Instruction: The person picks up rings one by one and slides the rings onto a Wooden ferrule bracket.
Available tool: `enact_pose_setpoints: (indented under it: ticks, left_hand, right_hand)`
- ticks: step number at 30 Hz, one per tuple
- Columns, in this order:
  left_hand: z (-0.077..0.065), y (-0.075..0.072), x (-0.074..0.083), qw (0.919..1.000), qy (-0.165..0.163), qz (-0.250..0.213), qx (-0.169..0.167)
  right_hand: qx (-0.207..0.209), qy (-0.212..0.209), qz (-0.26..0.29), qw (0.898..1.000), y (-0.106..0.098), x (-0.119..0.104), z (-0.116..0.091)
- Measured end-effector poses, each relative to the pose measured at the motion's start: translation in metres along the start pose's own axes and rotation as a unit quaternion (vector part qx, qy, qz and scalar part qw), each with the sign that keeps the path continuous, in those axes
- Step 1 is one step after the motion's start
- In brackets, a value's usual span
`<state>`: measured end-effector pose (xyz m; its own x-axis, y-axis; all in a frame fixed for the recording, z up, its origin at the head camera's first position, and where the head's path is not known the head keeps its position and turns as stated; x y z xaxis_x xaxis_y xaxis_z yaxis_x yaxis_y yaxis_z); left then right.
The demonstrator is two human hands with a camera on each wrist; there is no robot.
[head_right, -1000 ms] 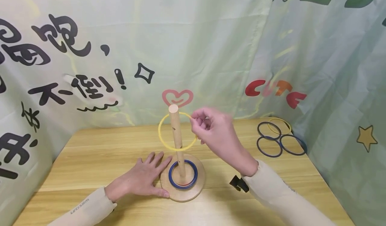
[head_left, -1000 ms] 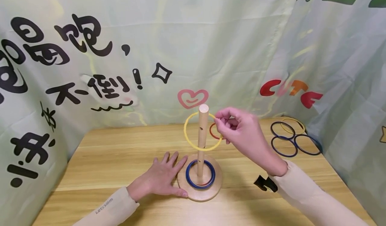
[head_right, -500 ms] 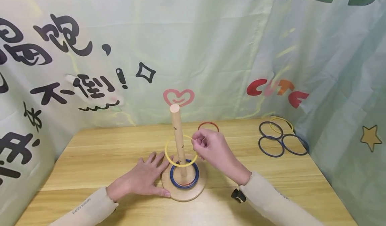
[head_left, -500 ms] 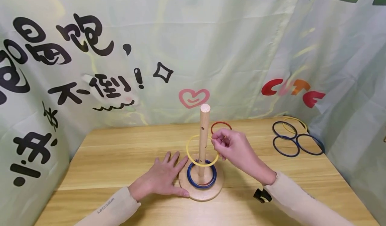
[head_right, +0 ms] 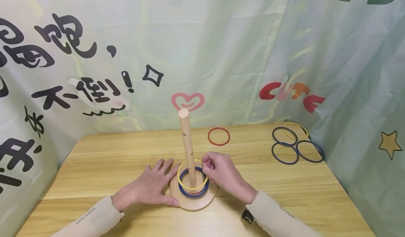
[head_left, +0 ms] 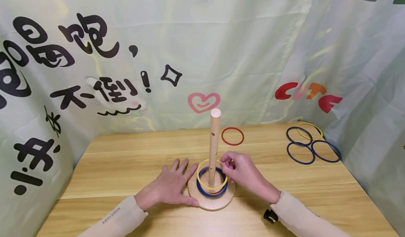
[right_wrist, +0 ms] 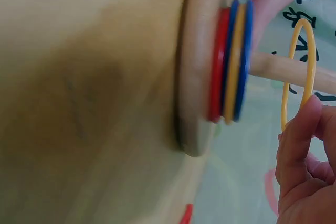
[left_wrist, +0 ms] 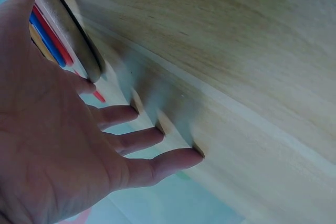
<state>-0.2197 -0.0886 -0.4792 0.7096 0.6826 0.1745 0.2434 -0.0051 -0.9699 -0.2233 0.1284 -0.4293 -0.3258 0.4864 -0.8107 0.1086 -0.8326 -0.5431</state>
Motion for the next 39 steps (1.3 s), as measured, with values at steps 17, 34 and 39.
enact_pose_setpoints:
  ticks: [17,34,39]
  left_hand:
    - [0.000,0.002,-0.001,1.0000,0.001,0.006,0.003]
    - [0.000,0.000,0.000,1.0000,0.000,0.006,0.006]
    - [0.000,0.001,-0.001,1.0000,-0.001,0.005,0.005]
  right_hand:
    - [-0.017,0.034,-0.018,0.999,0.014,0.019,-0.006]
    - [-0.036,0.081,0.006,0.996,0.014,0.026,-0.006]
    - [-0.023,0.098,0.016,0.995,0.004,0.028,-0.011]
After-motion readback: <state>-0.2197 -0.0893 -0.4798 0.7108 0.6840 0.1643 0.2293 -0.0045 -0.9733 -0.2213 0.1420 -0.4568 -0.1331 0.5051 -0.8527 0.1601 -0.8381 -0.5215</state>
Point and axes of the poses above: each hand's wrist, its own z-axis towards the middle knuckle, its own y-axis out of the palm, x = y × z, the point moved 8 cm from there along z, towards the middle knuckle, and after that the axes turned 5 degrees about y, right-handed, at the moved point
